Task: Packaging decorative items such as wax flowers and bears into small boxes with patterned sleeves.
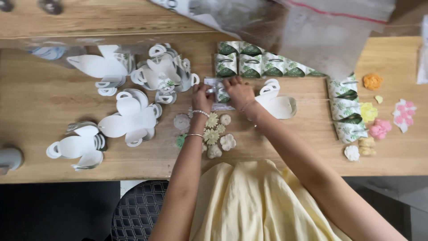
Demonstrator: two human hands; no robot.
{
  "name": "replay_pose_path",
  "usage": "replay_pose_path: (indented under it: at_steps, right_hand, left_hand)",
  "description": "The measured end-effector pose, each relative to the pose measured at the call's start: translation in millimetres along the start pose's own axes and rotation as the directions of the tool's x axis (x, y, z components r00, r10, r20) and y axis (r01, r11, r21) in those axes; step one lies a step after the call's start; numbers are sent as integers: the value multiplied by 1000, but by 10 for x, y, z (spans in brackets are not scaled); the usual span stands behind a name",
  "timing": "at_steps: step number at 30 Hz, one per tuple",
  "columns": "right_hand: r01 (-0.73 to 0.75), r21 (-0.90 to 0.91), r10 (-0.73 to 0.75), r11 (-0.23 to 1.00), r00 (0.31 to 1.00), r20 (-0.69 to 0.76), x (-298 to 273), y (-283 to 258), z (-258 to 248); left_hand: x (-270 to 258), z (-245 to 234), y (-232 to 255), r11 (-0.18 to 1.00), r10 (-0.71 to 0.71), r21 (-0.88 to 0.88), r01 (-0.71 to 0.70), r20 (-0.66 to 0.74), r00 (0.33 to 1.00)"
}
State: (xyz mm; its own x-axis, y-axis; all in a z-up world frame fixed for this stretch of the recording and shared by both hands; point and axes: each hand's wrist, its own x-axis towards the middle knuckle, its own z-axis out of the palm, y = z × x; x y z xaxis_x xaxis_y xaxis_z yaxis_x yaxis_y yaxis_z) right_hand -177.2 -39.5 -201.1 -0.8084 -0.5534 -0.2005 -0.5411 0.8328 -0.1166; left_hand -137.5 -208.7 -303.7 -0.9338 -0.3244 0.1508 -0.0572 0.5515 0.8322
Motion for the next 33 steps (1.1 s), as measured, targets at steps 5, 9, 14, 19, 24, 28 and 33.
replay_pose_path:
  at_steps: [5, 9, 14, 19, 24, 28, 33]
  right_hand:
    - [-5, 40, 8, 999, 999, -54, -42, 30, -61]
    - [100, 277, -4, 956, 944, -329, -521, -52, -566]
    - [11, 438, 277, 899, 760, -588, -1485, 495, -555]
    - [-193, 575, 505, 795, 737, -450, -1816, 1216, 37]
    - [-109, 676, 409, 729, 861, -303, -1692, 1364, 367]
    - [-228, 679, 504, 698, 830, -240, -1657, 1421, 800]
    - [-94, 886, 396, 454, 912, -107, -2145, 1242, 184]
  left_hand:
    - [-85, -135, 270, 984, 104, 150, -100, -17, 994]
    - [-366, -429, 1057, 999, 18, 36, -16, -60, 998]
    - [-799, -82, 1388, 987, 45, -159, -30, 89, 995]
    - [-886, 278, 1536, 992, 103, -100, -79, 266, 958]
    - [-1026, 660, 1388, 995, 70, 37, -88, 345, 936]
    - [-1145, 639, 1177, 992, 114, 31, -125, 249, 962]
    - [-1247, 111, 1890, 972, 223, 27, -234, 214, 951]
